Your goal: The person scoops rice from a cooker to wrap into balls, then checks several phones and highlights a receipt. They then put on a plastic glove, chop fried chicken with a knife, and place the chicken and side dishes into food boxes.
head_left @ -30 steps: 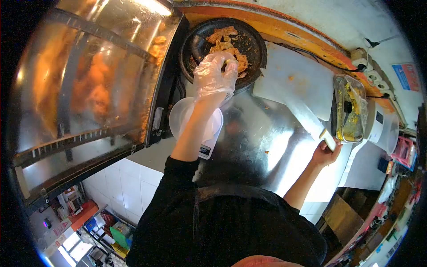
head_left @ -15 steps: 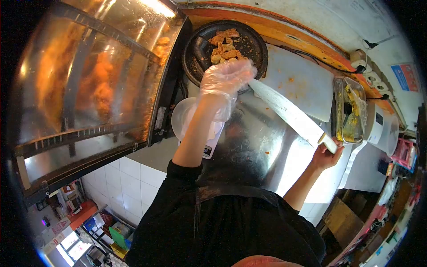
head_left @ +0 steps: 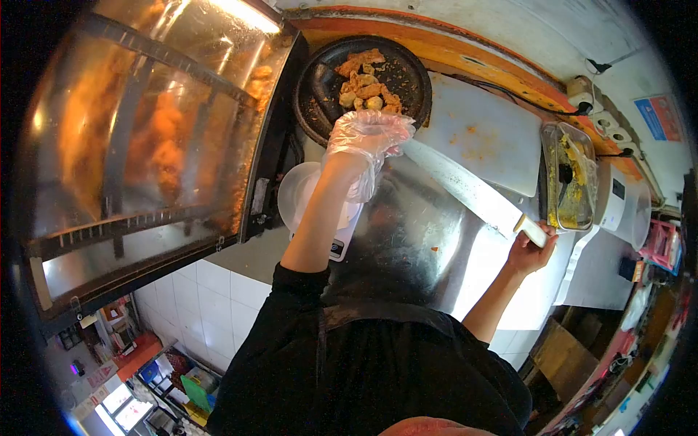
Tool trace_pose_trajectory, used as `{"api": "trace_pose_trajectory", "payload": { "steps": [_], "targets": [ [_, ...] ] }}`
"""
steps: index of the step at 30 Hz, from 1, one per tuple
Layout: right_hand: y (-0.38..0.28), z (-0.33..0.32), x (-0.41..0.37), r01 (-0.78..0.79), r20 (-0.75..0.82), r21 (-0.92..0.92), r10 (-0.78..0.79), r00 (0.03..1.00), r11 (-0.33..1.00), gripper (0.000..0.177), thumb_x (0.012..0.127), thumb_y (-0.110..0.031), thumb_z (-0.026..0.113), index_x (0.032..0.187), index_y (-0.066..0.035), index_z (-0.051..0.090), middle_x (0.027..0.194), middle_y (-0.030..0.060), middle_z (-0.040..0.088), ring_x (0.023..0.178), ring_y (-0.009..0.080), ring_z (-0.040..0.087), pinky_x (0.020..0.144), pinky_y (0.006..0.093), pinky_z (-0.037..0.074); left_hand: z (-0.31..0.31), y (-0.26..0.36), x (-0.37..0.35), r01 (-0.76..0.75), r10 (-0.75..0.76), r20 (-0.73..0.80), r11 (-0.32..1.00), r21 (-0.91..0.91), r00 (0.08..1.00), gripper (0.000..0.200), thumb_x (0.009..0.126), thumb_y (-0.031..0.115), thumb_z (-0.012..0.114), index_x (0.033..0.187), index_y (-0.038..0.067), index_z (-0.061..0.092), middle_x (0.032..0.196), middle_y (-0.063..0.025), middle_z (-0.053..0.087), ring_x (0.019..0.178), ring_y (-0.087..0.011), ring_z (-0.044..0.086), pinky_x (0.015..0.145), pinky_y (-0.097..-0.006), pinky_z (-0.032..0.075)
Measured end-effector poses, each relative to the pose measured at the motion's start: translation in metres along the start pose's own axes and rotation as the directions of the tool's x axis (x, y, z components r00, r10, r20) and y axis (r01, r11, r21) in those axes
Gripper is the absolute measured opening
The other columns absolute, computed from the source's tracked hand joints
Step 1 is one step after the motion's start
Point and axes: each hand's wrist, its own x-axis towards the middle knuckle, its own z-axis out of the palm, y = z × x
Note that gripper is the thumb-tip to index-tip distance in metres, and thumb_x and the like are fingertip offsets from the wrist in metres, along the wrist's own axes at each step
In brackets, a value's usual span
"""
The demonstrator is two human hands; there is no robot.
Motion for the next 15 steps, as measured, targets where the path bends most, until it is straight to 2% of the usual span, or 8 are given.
{"api": "trace_pose_trajectory", "payload": {
  "steps": [1, 3, 5, 6, 9, 12, 13, 15],
  "targets": [
    [0.001, -0.001, 0.000, -0.012, 0.015, 0.017, 0.012, 1.000, 1.000, 0.035, 0.093, -0.034, 0.045, 0.088, 0.000, 0.052, 0.080, 0.0092, 0.052, 0.050, 0.0135, 0.049, 0.043, 0.0198, 0.043, 0.001, -0.001, 0.000, 0.000, 0.000, 0.000, 1.000, 0.002, 1.000, 0.033, 0.072, -0.002, 0.072, 0.102, -0.005, 0.060, 0.093, -0.0133, 0.065, 0.086, -0.0168, 0.063, 0.073, -0.0257, 0.052],
    [0.003, -0.011, 0.001, -0.024, 0.028, 0.037, 0.023, 0.999, 0.999, 0.036, 0.093, -0.036, 0.045, 0.087, 0.000, 0.052, 0.081, 0.0096, 0.052, 0.050, 0.0140, 0.049, 0.043, 0.0203, 0.043, 0.004, -0.002, -0.001, -0.369, 0.283, -0.288, 0.875, -0.313, 0.915, 0.045, 0.072, -0.004, 0.070, 0.115, -0.005, 0.053, 0.106, -0.0166, 0.061, 0.096, -0.0212, 0.061, 0.081, -0.0275, 0.050],
    [0.008, -0.031, 0.005, 0.024, -0.130, -0.114, -0.039, 0.991, 0.993, 0.042, 0.091, -0.040, 0.048, 0.094, 0.001, 0.052, 0.085, 0.0109, 0.053, 0.056, 0.0160, 0.052, 0.050, 0.0223, 0.044, -0.009, 0.011, -0.006, -0.526, 0.392, -0.431, 0.812, -0.254, 0.813, 0.055, 0.074, -0.005, 0.068, 0.124, -0.004, 0.046, 0.115, -0.0160, 0.057, 0.103, -0.0232, 0.057, 0.088, -0.0288, 0.047],
    [0.013, -0.027, 0.006, 0.026, -0.124, -0.108, -0.039, 0.991, 0.994, 0.042, 0.091, -0.040, 0.048, 0.094, 0.001, 0.052, 0.085, 0.0109, 0.053, 0.057, 0.0160, 0.052, 0.050, 0.0223, 0.044, -0.021, 0.018, -0.005, -0.522, 0.501, -0.473, 0.847, 0.097, 0.725, 0.055, 0.076, 0.000, 0.068, 0.126, -0.002, 0.046, 0.119, -0.0135, 0.055, 0.108, -0.0249, 0.055, 0.093, -0.0309, 0.043],
    [0.032, -0.029, 0.002, -0.019, -0.235, -0.193, -0.027, 0.972, 0.981, 0.051, 0.089, -0.043, 0.052, 0.113, 0.002, 0.047, 0.098, 0.0144, 0.053, 0.081, 0.0216, 0.056, 0.070, 0.0258, 0.049, -0.056, 0.012, -0.003, -0.395, 0.243, -0.459, 0.878, -0.270, 0.854, 0.048, 0.081, 0.014, 0.067, 0.124, 0.001, 0.050, 0.118, -0.0112, 0.056, 0.105, -0.0188, 0.055, 0.092, -0.0290, 0.041],
    [0.060, -0.037, -0.007, -0.154, -0.278, 0.001, 0.148, 0.949, 0.988, 0.055, 0.088, -0.037, 0.055, 0.126, 0.000, 0.040, 0.114, 0.0159, 0.051, 0.100, 0.0257, 0.056, 0.085, 0.0289, 0.050, -0.077, -0.010, 0.001, -0.441, 0.286, -0.448, 0.849, -0.291, 0.847, 0.043, 0.081, 0.020, 0.066, 0.118, 0.000, 0.056, 0.109, -0.0110, 0.061, 0.095, -0.0151, 0.058, 0.083, -0.0274, 0.046],
    [0.067, -0.036, -0.012, -0.196, -0.330, 0.071, 0.209, 0.921, 0.978, 0.053, 0.088, -0.033, 0.056, 0.126, 0.000, 0.040, 0.116, 0.0160, 0.051, 0.100, 0.0240, 0.056, 0.080, 0.0252, 0.050, -0.077, -0.017, 0.003, -0.447, 0.293, -0.447, 0.846, -0.291, 0.845, 0.043, 0.081, 0.020, 0.066, 0.118, 0.000, 0.056, 0.109, -0.0110, 0.061, 0.095, -0.0151, 0.058, 0.083, -0.0274, 0.046],
    [0.078, -0.046, -0.020, -0.374, -0.330, 0.005, 0.355, 0.875, 0.927, 0.047, 0.088, -0.025, 0.057, 0.124, 0.001, 0.042, 0.109, 0.0142, 0.054, 0.092, 0.0224, 0.059, 0.067, 0.0241, 0.051, -0.070, -0.021, 0.003, -0.346, 0.514, -0.357, 0.830, 0.437, 0.780, 0.041, 0.080, 0.024, 0.066, 0.114, 0.002, 0.059, 0.107, -0.0128, 0.062, 0.092, -0.0166, 0.060, 0.078, -0.0289, 0.049]
  ]
}}
